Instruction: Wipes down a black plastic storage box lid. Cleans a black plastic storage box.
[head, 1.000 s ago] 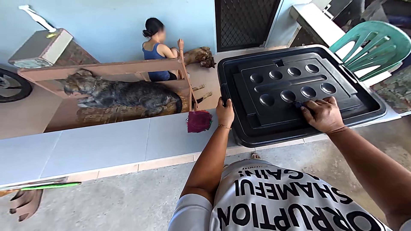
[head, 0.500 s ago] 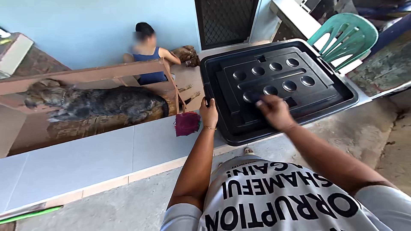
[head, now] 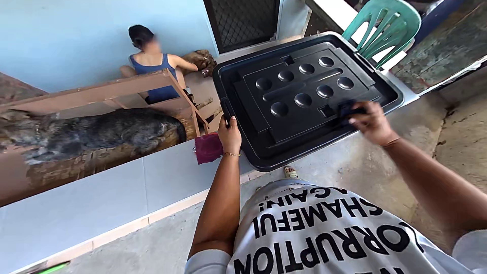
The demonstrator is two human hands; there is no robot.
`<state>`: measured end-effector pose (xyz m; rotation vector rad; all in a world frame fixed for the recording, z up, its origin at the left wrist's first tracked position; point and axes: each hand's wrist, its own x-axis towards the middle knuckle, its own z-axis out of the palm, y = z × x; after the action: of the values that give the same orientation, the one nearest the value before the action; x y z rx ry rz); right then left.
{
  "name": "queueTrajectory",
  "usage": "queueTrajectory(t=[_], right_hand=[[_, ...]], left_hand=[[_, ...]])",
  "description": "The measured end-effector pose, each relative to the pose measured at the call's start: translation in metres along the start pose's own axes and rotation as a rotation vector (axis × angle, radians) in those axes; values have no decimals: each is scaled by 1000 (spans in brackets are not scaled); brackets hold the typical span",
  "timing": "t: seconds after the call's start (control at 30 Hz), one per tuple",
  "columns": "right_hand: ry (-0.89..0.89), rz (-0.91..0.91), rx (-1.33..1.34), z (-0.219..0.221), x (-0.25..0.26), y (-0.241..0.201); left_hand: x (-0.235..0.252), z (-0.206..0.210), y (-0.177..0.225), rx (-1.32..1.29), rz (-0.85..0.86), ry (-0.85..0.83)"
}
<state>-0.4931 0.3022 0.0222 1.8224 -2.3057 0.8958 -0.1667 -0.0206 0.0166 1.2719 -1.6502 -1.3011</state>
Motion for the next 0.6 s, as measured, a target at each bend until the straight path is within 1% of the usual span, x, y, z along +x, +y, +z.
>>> queueTrajectory(t=[0.07,0.13,0.2,0.27,0.3,0.33,0.37,0.4,0.43,0.5,0.53,0.6], right_hand=[[63,88,-65,-23,0,42],[79,244,-147,-38,4,58],[48,455,-213,-52,14,55],[73,657,-237,-61,33,42],[125,718,-204,-64,44,30],[184,731,-144,-65,54,14],[208,683,-69,-64,62,-6],[173,577,-8,-57,67,-27],[89,450,20,-43,67,-42],[-86,259,-73,-3,59,-58],[-112,183,-158,14,56,-60],[-98,105,-209,30,54,-63]], left_hand=[[2,1,1,-24,-3,14],[3,1,-1,-40,-9,3],[4,1,-2,-44,-15,2],[3,1,-1,-47,-26,5],[2,0,0,-51,-34,3],[2,0,0,-60,-38,1],[2,2,1,-69,-38,1],[3,3,0,-78,-36,3],[3,3,0,-79,-35,2],[3,4,0,-70,-32,3],[4,5,0,-71,-34,4],[3,5,0,-77,-38,18]])
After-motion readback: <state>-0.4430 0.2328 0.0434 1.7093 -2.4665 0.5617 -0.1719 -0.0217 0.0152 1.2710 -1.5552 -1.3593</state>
